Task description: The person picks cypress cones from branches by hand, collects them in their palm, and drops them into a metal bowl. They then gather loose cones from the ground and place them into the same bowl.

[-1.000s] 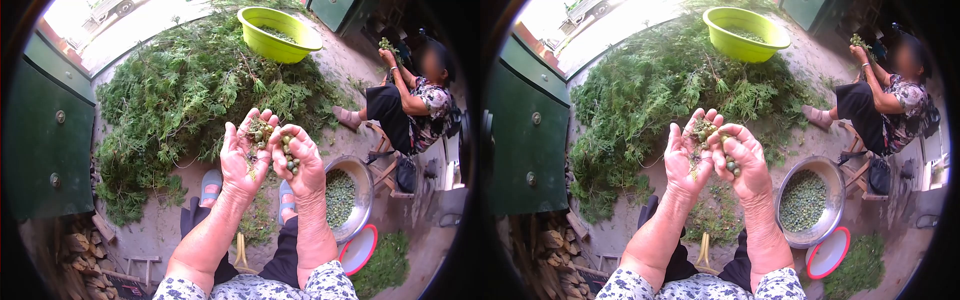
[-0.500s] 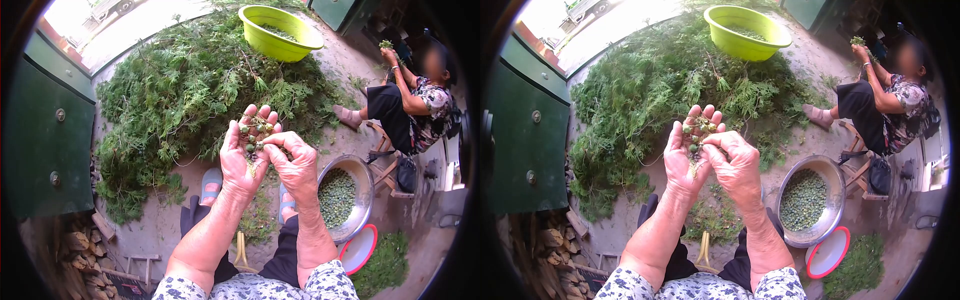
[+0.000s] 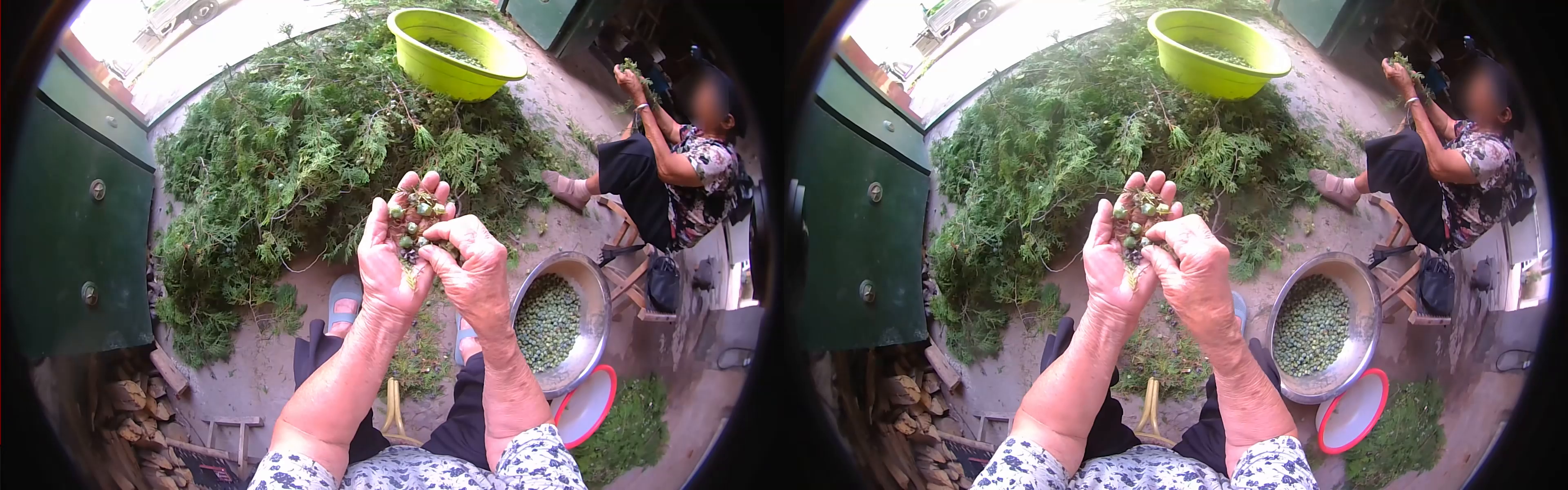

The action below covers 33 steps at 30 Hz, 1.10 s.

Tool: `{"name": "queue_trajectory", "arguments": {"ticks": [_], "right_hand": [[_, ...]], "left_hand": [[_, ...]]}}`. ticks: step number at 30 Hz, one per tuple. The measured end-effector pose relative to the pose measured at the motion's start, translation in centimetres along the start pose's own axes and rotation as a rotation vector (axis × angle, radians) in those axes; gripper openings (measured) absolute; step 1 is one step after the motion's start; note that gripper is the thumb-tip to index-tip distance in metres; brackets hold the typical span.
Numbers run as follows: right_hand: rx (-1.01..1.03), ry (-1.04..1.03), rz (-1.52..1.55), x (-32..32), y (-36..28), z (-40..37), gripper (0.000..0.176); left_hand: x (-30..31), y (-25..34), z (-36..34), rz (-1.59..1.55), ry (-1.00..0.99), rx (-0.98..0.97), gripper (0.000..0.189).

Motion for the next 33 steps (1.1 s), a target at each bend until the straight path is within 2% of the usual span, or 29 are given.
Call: {"name": "queue_trajectory", "arguments": {"ticks": [3, 5, 6, 8, 13, 17, 20, 21, 22, 24, 25, 26, 28, 30, 33], "right_hand": [[0.043, 0.028, 0.110, 0.6, 0.3, 0.1, 0.018], [-0.491, -0.074, 0.966, 0.4, 1.4, -0.3, 0.015], [-0.488, -0.072, 0.965, 0.4, 1.5, -0.2, 0.015], [-0.474, -0.015, 1.304, 0.3, 1.9, -0.1, 0.016], [-0.396, -0.001, 1.405, 0.5, 2.1, 0.0, 0.016], [-0.500, 0.011, 1.669, 0.2, 2.8, 0.0, 0.018], [-0.481, 0.073, 1.611, -0.1, 3.3, -0.1, 0.025], [-0.474, 0.081, 1.351, 0.4, 2.5, 0.1, 0.030], [-0.474, 0.082, 1.350, 0.6, 1.9, 0.1, 0.030], [-0.424, 0.147, 0.832, 1.1, 1.2, 0.1, 0.022], [-0.265, 0.179, 0.741, 0.4, 1.3, 0.3, 0.023], [-0.267, 0.179, 0.741, 0.6, 1.1, 0.2, 0.023], [-0.341, -0.044, 0.722, 0.6, 0.6, 0.1, 0.022], [-0.333, -0.043, 0.797, 0.7, 0.9, 0.2, 0.021], [-0.472, 0.168, 0.890, 1.6, 1.4, 0.3, 0.014]], "left_hand": [[-0.2, -0.1, 0.0, -0.009, 0.014, 0.008, 0.045], [0.1, -0.1, 0.0, -0.025, 0.015, 0.022, 0.044], [0.3, -0.2, 0.0, -0.042, 0.019, 0.038, 0.044], [0.3, -0.5, -0.1, -0.009, 0.017, 0.036, 0.044], [0.5, -0.7, -0.4, 0.058, 0.053, 0.071, 0.043], [0.1, -1.0, -0.4, 0.068, 0.050, 0.075, 0.043], [0.0, -0.9, -0.6, 0.103, 0.096, 0.072, 0.043], [0.2, -0.8, -0.6, 0.103, 0.096, 0.072, 0.043], [0.6, -0.7, -0.6, 0.110, 0.073, 0.092, 0.043], [0.8, -0.9, -0.5, 0.115, 0.049, 0.114, 0.043], [0.8, -1.1, -0.4, 0.114, 0.072, 0.104, 0.043], [0.8, -1.2, -0.4, 0.114, 0.096, 0.094, 0.043], [0.3, -1.2, -0.6, 0.104, 0.096, 0.094, 0.043], [0.3, -1.2, -0.7, 0.093, 0.092, 0.096, 0.042], [0.6, -1.0, -0.8, 0.158, 0.081, 0.138, 0.043]]}}
Point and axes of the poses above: each hand's wrist, its own z-axis towards the middle knuckle, its own x-axis out of the back of the hand, y = z × x, the point moved 3 cm from there along z, towards the middle knuckle, and after that the axes turned 1 degree about -y, right-handed, at the moved point
